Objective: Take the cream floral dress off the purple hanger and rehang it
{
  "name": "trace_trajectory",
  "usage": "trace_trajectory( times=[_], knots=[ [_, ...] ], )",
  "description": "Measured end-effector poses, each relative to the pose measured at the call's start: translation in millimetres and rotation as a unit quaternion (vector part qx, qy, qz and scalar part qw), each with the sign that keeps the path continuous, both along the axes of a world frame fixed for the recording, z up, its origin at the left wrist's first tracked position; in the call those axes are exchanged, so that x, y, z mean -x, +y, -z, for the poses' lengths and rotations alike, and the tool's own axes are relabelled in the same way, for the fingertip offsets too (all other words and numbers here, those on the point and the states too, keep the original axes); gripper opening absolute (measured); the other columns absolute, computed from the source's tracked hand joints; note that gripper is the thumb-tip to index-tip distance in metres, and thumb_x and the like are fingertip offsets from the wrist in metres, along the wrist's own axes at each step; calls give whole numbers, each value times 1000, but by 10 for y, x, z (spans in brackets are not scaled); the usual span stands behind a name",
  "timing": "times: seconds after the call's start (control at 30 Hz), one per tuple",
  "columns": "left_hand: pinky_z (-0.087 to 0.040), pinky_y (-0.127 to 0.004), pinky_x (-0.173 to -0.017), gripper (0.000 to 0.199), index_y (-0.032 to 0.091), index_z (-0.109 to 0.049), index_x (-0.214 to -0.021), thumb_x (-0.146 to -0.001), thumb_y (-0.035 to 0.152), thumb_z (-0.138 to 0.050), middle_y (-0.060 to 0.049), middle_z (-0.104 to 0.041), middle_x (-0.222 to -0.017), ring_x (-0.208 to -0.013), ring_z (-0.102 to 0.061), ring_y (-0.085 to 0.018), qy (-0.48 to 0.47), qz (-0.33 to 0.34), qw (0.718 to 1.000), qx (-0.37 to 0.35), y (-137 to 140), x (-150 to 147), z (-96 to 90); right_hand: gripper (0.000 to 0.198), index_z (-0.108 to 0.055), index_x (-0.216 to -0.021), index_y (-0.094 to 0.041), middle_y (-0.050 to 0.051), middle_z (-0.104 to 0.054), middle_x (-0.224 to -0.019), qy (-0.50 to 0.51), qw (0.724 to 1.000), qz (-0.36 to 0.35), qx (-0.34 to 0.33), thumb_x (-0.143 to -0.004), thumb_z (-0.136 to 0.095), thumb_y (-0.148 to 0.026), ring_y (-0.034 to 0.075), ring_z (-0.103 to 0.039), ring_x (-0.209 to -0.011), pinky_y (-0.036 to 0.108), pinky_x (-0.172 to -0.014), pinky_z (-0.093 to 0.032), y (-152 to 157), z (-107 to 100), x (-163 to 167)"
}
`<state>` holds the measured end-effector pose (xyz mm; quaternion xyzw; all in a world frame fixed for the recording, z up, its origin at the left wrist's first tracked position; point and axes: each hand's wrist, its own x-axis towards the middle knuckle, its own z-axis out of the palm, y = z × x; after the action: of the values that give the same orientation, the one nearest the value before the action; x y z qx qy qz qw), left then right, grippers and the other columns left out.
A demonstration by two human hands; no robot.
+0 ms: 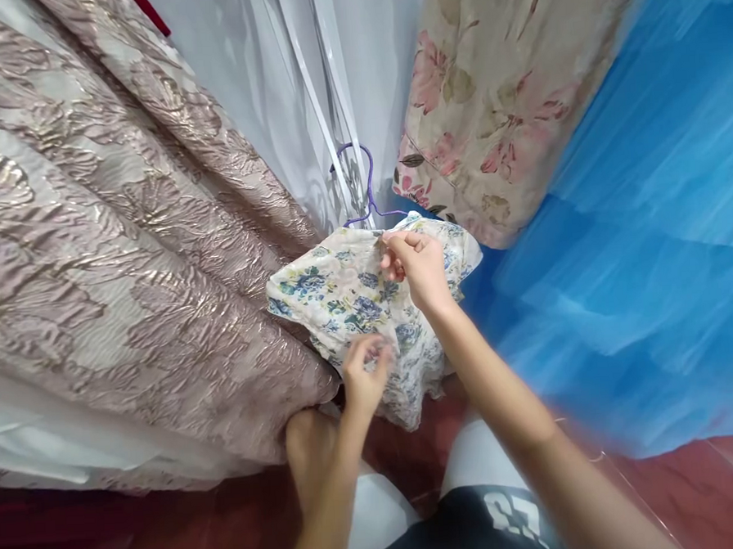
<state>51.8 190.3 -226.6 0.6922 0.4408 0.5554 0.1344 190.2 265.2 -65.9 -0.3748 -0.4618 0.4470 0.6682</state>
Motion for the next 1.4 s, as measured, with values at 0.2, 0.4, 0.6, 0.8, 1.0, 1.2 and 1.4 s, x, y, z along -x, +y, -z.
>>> trace_trajectory(
  times=[0.2, 0.4, 0.6, 0.8, 1.0, 1.2, 1.4],
  knots=[
    [-55, -34, -88, 31, 18, -64, -130, -106, 28, -48, -12, -65, -131, -118, -62, -23, 121, 20, 978, -168, 717, 114, -1487, 16, -64, -75, -18, -5, -60, -51, -33, 999, -1, -7, -84, -65, -31, 7, -47, -38, 20, -41, -34, -22, 74, -24],
    [-52, -31, -83, 23, 16, -71, -96, -105, 23, -50, -5, -70, -91, -88, -66, -19, 256, 32, 947, -193, 1085, 61, -1795, 24, -55, -64, -20, -8, -48, -42, -43, 999, 10, -17, -78, -67, -36, 8, -37, -37, 22, -41, -27, 150, 236, 40],
    [-49, -26, -77, 27, 12, -69, -93, -107, 28, -52, -3, -68, -88, -82, -62, -15, 205, -81, 942, -254, 1175, 492, -2009, 22, -57, -62, -20, -8, -43, -46, -118, 993, 1, 10, -74, -61, -37, 9, -35, -43, 24, -47, -26, 81, 599, 164],
    [-51, -28, -75, 31, 14, -70, -99, -103, 42, -58, -3, -69, -90, -82, -63, -16, 97, -157, 968, -168, 1324, 1567, -1820, 18, -58, -61, -20, -7, -44, -47, -150, 986, -35, 66, -71, -61, -35, 10, -37, -45, 24, -49, -29, -182, 960, 113],
    [-51, -26, -65, 43, 18, -63, -86, -96, 58, -56, -1, -63, -74, -69, -59, -16, -6, -166, 986, -23, 1090, 1726, -759, 15, -56, -60, -20, -5, -46, -48, -186, 976, -42, 102, -69, -57, -33, 11, -39, -46, 25, -50, -31, -366, 1244, 79],
    [-53, -27, -67, 32, 18, -69, -92, -95, 48, -58, -6, -72, -83, -74, -68, -21, -60, -58, 994, 75, 381, 919, -73, 14, -55, -61, -21, -3, -50, -51, -221, 969, -13, 114, -69, -54, -33, 14, -45, -49, 25, -50, -34, -492, 1631, -225],
    [-54, -27, -75, 27, 21, -73, -97, -100, 39, -53, -6, -75, -89, -81, -70, -20, -4, 113, 988, 102, 126, 91, -325, 17, -54, -60, -21, 0, -55, -54, -263, 952, 24, 155, -71, -55, -34, 16, -49, -53, 27, -53, -37, -586, 1870, -562]
  ],
)
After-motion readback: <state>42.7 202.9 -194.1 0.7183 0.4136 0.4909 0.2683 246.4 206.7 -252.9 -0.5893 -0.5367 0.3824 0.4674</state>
